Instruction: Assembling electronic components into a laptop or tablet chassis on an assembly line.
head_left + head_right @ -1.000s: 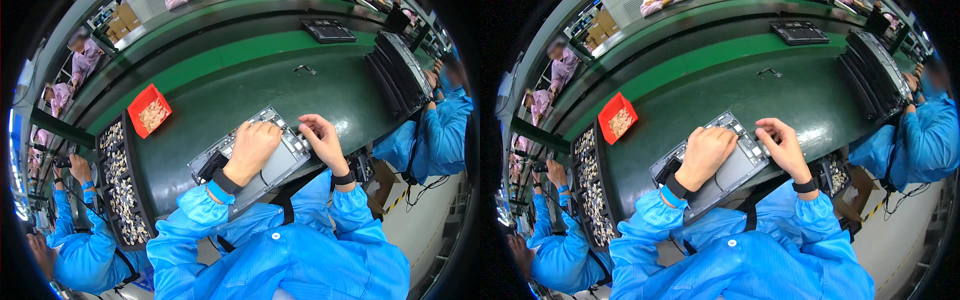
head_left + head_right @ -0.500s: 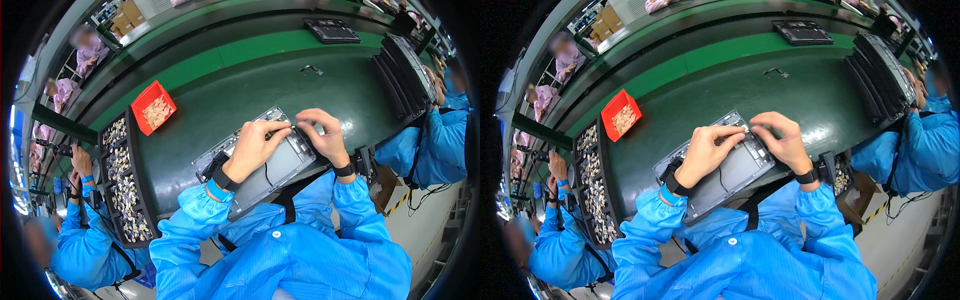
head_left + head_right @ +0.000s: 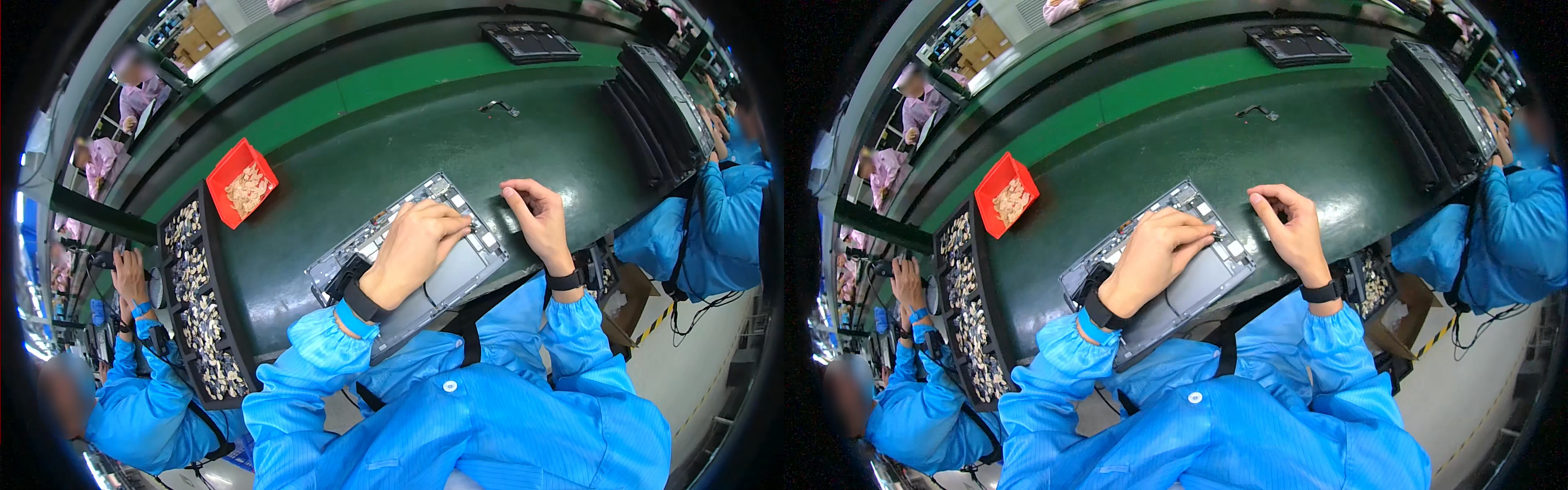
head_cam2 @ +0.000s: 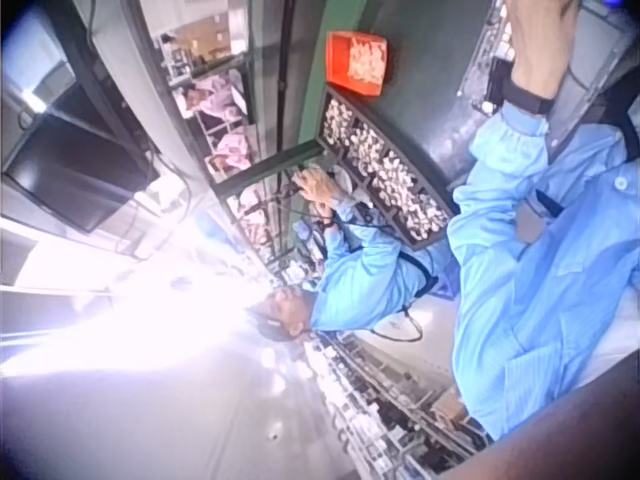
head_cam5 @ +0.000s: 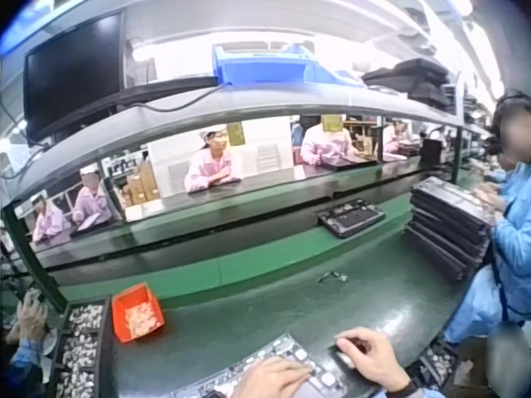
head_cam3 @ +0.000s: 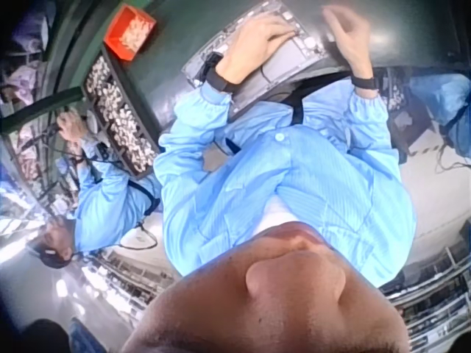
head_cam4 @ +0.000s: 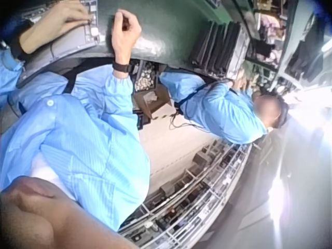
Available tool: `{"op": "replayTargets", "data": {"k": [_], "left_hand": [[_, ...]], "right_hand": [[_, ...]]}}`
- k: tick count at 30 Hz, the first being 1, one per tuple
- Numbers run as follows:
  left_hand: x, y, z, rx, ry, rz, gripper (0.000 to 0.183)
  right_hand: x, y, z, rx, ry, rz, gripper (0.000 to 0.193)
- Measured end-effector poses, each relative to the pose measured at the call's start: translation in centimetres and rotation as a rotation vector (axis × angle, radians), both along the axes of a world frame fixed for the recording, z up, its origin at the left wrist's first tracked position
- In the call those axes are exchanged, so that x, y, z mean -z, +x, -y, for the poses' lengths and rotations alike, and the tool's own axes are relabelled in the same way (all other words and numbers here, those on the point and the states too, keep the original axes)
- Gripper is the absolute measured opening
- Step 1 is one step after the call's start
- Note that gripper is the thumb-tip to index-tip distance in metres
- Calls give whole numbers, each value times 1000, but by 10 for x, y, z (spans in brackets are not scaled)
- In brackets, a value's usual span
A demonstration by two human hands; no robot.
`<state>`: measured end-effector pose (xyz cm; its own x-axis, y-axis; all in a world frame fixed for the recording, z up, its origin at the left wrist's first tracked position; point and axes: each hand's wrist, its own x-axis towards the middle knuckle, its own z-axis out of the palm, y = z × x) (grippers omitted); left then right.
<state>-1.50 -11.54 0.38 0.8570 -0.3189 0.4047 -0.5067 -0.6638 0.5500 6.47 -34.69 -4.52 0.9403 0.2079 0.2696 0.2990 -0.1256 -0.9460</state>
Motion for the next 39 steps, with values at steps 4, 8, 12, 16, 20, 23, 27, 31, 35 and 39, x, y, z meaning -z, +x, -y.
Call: {"op": "replayTargets", "data": {"k": [4, 8, 12, 16, 20, 23, 27, 31, 35, 39], "left_hand": [[-4, 0, -2, 22, -111, -111, 18], [-17, 2, -6, -12, -218, -219, 18], [-14, 6, -3, -65, -196, -204, 18], [-5, 7, 2, -96, -26, -92, 18], [0, 5, 4, -139, -1, 89, 16], [3, 6, 4, -93, -6, 29, 16], [4, 5, 5, -107, 5, 18, 16], [3, 4, 5, -98, 37, 19, 14], [1, 2, 5, -96, 64, 46, 14], [-2, 2, 6, -83, 111, 75, 14]], "right_hand": [[0, -1, 0, 0, 24, -22, 16], [1, 1, 1, -7, 37, 1, 16], [3, 2, 1, -13, 56, 2, 15], [2, 2, 2, -18, 45, -5, 15], [0, 1, 0, -19, 57, 5, 14], [1, 1, 1, -23, 56, -2, 14], [-1, 0, 0, -18, 43, 5, 15], [1, 1, 2, -23, 35, -3, 15], [3, 0, 1, -25, 41, -4, 15], [3, 0, 2, -22, 37, 1, 15]]}}
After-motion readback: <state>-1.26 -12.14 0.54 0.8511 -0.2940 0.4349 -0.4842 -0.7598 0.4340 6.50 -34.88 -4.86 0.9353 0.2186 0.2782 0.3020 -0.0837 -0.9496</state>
